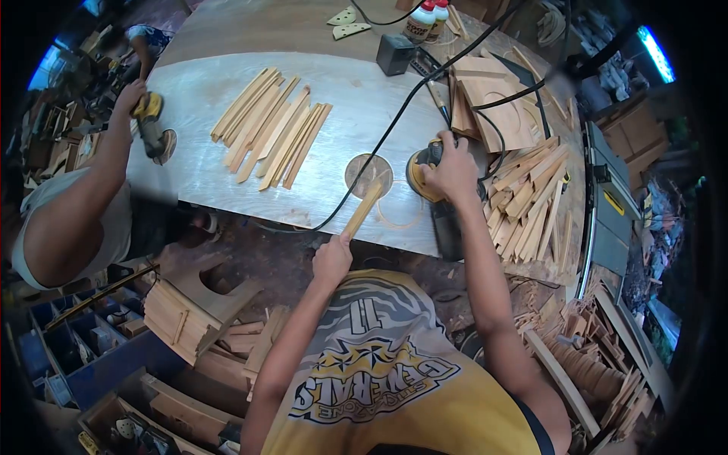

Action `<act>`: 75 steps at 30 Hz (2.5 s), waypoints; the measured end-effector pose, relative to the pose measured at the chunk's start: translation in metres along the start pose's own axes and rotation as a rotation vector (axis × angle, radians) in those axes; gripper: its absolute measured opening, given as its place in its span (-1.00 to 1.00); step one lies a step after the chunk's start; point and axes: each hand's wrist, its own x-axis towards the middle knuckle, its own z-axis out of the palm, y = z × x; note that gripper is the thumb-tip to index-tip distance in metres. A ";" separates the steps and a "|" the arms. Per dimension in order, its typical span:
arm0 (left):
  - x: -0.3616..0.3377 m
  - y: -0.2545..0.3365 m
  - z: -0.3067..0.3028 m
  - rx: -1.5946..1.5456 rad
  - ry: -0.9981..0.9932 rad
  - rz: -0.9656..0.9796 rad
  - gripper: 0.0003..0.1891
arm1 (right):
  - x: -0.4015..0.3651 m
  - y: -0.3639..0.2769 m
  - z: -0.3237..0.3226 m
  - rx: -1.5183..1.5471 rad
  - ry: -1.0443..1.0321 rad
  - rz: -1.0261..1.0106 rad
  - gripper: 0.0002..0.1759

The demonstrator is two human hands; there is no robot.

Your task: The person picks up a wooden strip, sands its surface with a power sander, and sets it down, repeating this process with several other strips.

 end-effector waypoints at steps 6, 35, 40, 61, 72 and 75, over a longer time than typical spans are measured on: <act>0.003 -0.010 0.015 0.058 -0.021 0.150 -0.75 | 0.004 0.025 0.024 0.099 0.136 -0.097 -0.06; -0.003 -0.005 -0.016 -0.259 -0.103 0.039 -0.40 | 0.001 -0.018 0.014 -0.026 0.140 0.182 -0.16; 0.004 -0.011 -0.021 -0.286 -0.158 0.070 -0.38 | -0.001 -0.020 0.021 -0.015 0.236 0.231 -0.20; 0.014 -0.027 0.033 -0.400 0.021 0.126 -0.31 | 0.005 0.011 -0.003 0.047 0.006 -0.191 -0.18; 0.007 -0.022 0.023 -0.276 -0.012 0.012 -0.34 | 0.002 0.037 -0.003 0.058 -0.078 -0.357 -0.16; 0.008 -0.011 -0.002 -0.265 -0.197 0.026 -0.29 | 0.011 0.038 -0.017 0.065 -0.128 -0.423 -0.19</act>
